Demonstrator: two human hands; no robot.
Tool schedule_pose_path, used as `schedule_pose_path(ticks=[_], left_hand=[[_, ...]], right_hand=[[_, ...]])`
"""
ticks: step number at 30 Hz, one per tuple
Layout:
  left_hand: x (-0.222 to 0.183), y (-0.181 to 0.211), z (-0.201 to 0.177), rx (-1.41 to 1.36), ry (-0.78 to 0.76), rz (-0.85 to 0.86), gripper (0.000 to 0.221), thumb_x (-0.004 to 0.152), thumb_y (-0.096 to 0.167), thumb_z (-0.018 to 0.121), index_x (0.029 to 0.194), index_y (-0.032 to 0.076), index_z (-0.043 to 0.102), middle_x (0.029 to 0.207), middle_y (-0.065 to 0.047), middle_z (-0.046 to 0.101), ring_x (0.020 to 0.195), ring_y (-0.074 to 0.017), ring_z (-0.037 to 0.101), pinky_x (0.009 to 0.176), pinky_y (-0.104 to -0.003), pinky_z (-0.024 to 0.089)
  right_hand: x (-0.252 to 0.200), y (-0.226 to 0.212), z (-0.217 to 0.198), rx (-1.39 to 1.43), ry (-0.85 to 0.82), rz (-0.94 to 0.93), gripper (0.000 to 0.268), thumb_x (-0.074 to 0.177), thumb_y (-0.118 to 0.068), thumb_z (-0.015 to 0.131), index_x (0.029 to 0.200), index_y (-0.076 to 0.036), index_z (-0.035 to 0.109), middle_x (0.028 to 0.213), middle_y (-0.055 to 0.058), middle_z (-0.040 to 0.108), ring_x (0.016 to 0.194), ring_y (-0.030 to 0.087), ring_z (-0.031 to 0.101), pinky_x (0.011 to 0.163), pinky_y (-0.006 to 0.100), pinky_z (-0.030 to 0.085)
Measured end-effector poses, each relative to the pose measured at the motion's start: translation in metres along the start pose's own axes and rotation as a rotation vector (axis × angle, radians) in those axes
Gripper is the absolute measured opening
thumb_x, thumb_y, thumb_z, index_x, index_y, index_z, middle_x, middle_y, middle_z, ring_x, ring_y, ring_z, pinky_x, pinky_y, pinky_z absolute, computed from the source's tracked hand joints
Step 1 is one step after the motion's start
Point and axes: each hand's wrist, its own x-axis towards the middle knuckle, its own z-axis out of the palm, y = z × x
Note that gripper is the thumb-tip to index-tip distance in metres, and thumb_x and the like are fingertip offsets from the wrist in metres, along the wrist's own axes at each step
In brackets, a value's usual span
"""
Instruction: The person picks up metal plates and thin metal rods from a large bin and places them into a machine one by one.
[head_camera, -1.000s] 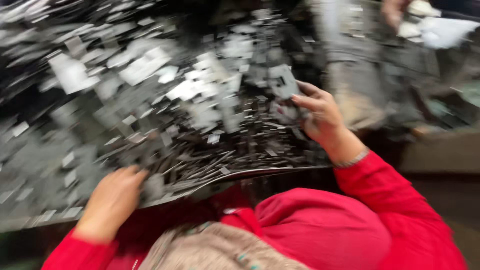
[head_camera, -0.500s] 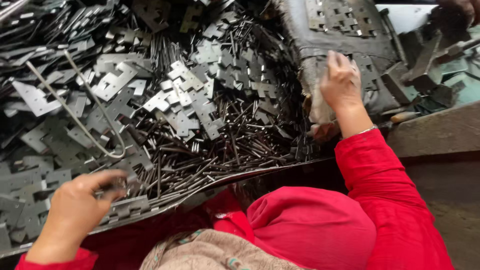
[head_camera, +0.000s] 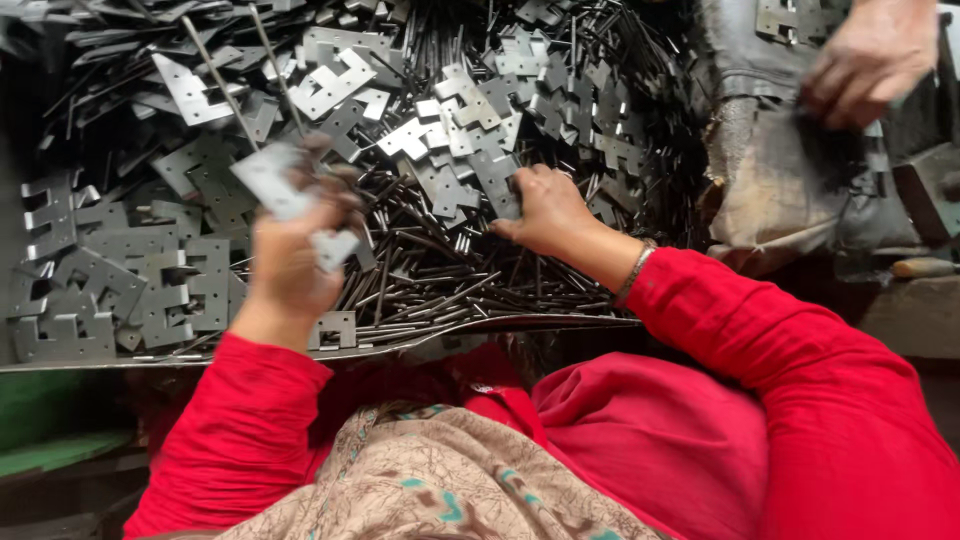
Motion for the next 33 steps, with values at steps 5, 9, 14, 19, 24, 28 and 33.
schedule_pose_path(ticks=[5, 9, 14, 19, 24, 28, 33], left_hand=[[0.005, -0.055, -0.002, 1.706, -0.272, 0.646, 0.025, 0.08, 0.004, 0.068, 0.105, 0.003, 0.07, 0.105, -0.013, 0.068, 0.096, -0.0314, 0.067, 0.087, -0.045, 0.054], [0.004, -0.07, -0.012, 1.825, -0.409, 0.646, 0.017, 0.08, 0.0, 0.071, 0.096, 0.007, 0.071, 0.104, -0.011, 0.07, 0.099, -0.0333, 0.069, 0.089, -0.046, 0.053], [0.007, -0.042, -0.038, 1.221, -0.292, 0.581, 0.014, 0.082, 0.01, 0.07, 0.095, 0.006, 0.069, 0.106, -0.008, 0.073, 0.094, -0.0261, 0.069, 0.085, -0.04, 0.056], [0.001, -0.035, -0.039, 0.009, 0.108, 0.03, 0.02, 0.111, 0.023, 0.06, 0.115, 0.005, 0.068, 0.105, -0.008, 0.072, 0.092, -0.0185, 0.065, 0.08, -0.033, 0.053], [-0.025, -0.069, 0.007, -0.394, 0.007, -0.163, 0.025, 0.105, 0.012, 0.057, 0.128, 0.003, 0.057, 0.119, -0.014, 0.07, 0.103, -0.0238, 0.069, 0.094, -0.038, 0.057], [-0.059, -0.106, 0.056, -0.753, -0.002, -0.334, 0.037, 0.106, 0.036, 0.05, 0.135, 0.013, 0.054, 0.126, -0.012, 0.064, 0.11, -0.0249, 0.064, 0.098, -0.041, 0.053], [-0.063, -0.104, 0.065, -0.634, 0.062, -0.414, 0.057, 0.102, 0.055, 0.047, 0.142, 0.015, 0.044, 0.132, -0.012, 0.061, 0.116, -0.0247, 0.061, 0.099, -0.039, 0.049]], right_hand=[[-0.007, 0.009, -0.001, 0.23, 0.093, 0.011, 0.044, 0.077, -0.009, 0.081, 0.115, 0.001, 0.059, 0.101, 0.02, 0.069, 0.096, 0.037, 0.068, 0.086, 0.046, 0.053], [-0.019, 0.029, -0.014, 0.256, 0.317, -0.238, 0.04, 0.076, 0.008, 0.069, 0.115, 0.0, 0.065, 0.109, 0.018, 0.07, 0.099, 0.037, 0.07, 0.085, 0.043, 0.058], [-0.04, 0.065, -0.057, 0.828, 0.192, -0.025, 0.022, 0.088, 0.008, 0.071, 0.107, -0.002, 0.074, 0.105, 0.012, 0.073, 0.091, 0.029, 0.069, 0.081, 0.04, 0.058], [-0.039, 0.068, -0.072, 1.919, 0.217, 0.281, 0.018, 0.099, -0.006, 0.063, 0.116, -0.005, 0.064, 0.103, 0.01, 0.072, 0.095, 0.03, 0.074, 0.083, 0.048, 0.066], [-0.039, 0.01, -0.055, 1.675, -0.021, 0.349, 0.05, 0.091, 0.004, 0.063, 0.139, -0.004, 0.053, 0.112, 0.014, 0.071, 0.095, 0.029, 0.074, 0.082, 0.046, 0.064], [-0.049, -0.043, -0.033, 0.758, 0.06, -0.122, 0.075, 0.091, 0.005, 0.068, 0.16, -0.008, 0.039, 0.116, 0.015, 0.072, 0.103, 0.029, 0.07, 0.091, 0.04, 0.06], [-0.078, -0.072, -0.025, 0.396, 0.112, -0.639, 0.091, 0.083, -0.002, 0.074, 0.158, 0.006, 0.023, 0.123, 0.024, 0.065, 0.112, 0.033, 0.065, 0.099, 0.043, 0.051]])
